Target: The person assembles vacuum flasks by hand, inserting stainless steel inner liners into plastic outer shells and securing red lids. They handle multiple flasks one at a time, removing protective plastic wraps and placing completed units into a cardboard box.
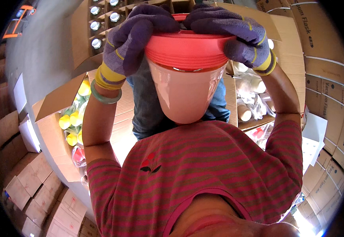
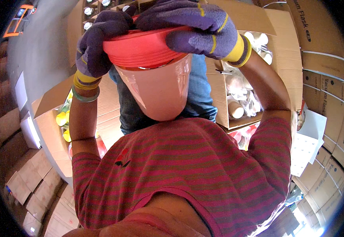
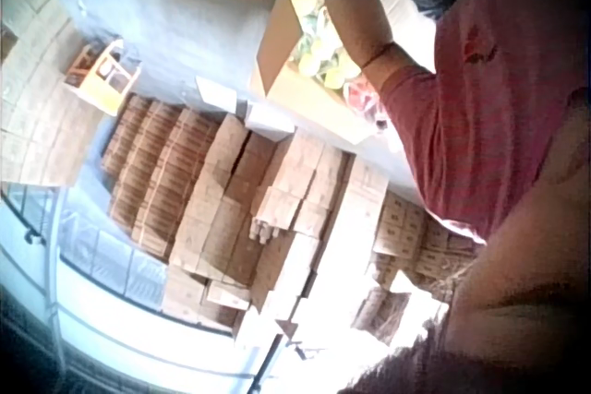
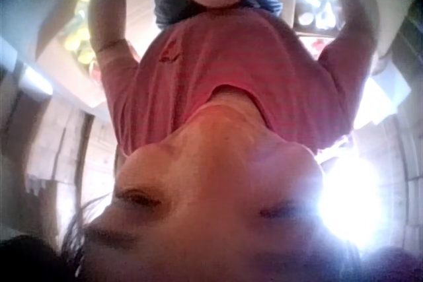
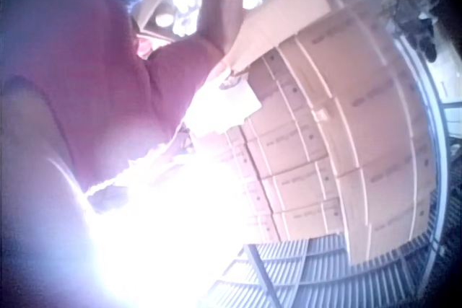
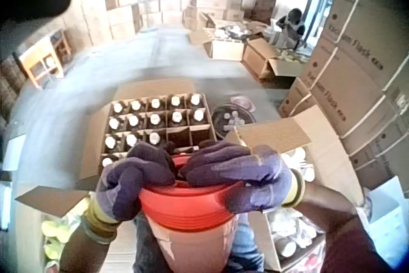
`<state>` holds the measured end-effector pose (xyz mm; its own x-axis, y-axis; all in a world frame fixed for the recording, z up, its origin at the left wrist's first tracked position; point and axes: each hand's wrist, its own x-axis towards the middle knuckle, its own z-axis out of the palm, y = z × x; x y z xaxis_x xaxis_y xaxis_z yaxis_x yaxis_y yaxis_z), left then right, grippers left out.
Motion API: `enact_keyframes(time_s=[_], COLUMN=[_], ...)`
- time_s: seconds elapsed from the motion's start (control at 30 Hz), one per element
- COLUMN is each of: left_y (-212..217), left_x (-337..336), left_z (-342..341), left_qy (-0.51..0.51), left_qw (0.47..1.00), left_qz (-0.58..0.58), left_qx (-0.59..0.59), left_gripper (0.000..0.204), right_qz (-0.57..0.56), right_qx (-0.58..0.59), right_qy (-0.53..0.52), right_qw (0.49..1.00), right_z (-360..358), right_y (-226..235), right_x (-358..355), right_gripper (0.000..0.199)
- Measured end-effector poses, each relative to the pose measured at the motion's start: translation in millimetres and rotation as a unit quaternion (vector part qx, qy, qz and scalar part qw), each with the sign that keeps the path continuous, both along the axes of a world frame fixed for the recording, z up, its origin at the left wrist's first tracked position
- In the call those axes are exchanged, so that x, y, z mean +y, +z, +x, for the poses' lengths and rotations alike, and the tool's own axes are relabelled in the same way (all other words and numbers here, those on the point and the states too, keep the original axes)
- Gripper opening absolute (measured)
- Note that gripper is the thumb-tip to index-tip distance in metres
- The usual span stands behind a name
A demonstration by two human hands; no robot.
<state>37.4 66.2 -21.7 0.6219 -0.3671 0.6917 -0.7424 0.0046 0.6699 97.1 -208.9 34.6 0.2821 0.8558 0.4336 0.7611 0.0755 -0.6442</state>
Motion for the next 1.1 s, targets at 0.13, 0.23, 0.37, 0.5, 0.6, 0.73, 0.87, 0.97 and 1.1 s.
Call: enact_keyframes(time_s=[0.13, 0.23, 0.37, 0.5, 0.6, 0.73, 0.87, 0.97, 1.1], left_y=[-16.6, -14.2, -20.3, -21.3, 1.0, 14.2, 10.0, -4.4, -67.1], left_x=[8.0, 1.4, 0.2, -7.4, -18.8, -43.3, -33.7, -13.8, 7.7], left_z=[-4.0, -5.7, -5.8, -12.5, -19.2, -37.8, -26.5, -8.5, 7.5], left_qy=[0.000, 0.020, -0.024, 0.015, 0.065, 0.152, 0.176, 0.168, 0.150], left_qw=[0.998, 0.998, 0.992, 0.990, 0.993, 0.978, 0.965, 0.969, 0.987], left_qz=[0.015, 0.026, -0.040, -0.031, 0.049, 0.087, 0.192, 0.166, 0.064], left_qx=[0.059, 0.045, 0.121, 0.135, 0.085, 0.116, 0.003, 0.076, -0.003], left_gripper=[0.022, 0.032, 0.026, 0.024, 0.023, 0.022, 0.030, 0.038, 0.055], right_qz=[-0.004, -0.010, 0.011, 0.033, 0.100, 0.091, 0.085, 0.108, 0.139], right_qx=[-0.025, -0.040, -0.056, -0.029, 0.061, 0.221, 0.204, 0.067, 0.054], right_qy=[0.004, 0.010, 0.040, 0.059, 0.041, -0.041, -0.052, -0.123, -0.071], right_qw=[1.000, 0.999, 0.998, 0.997, 0.992, 0.970, 0.974, 0.984, 0.986], right_z=[-1.6, 0.6, 6.1, 13.8, 13.7, 9.9, 12.4, 4.5, -18.7], right_y=[-6.5, -12.1, -19.7, -33.3, -62.8, -99.1, -102.1, -66.6, -43.5], right_x=[0.8, -0.4, -3.4, -5.1, -11.6, -5.9, -8.8, -10.6, 14.8], right_gripper=[0.052, 0.053, 0.042, 0.041, 0.048, 0.073, 0.069, 0.057, 0.053])
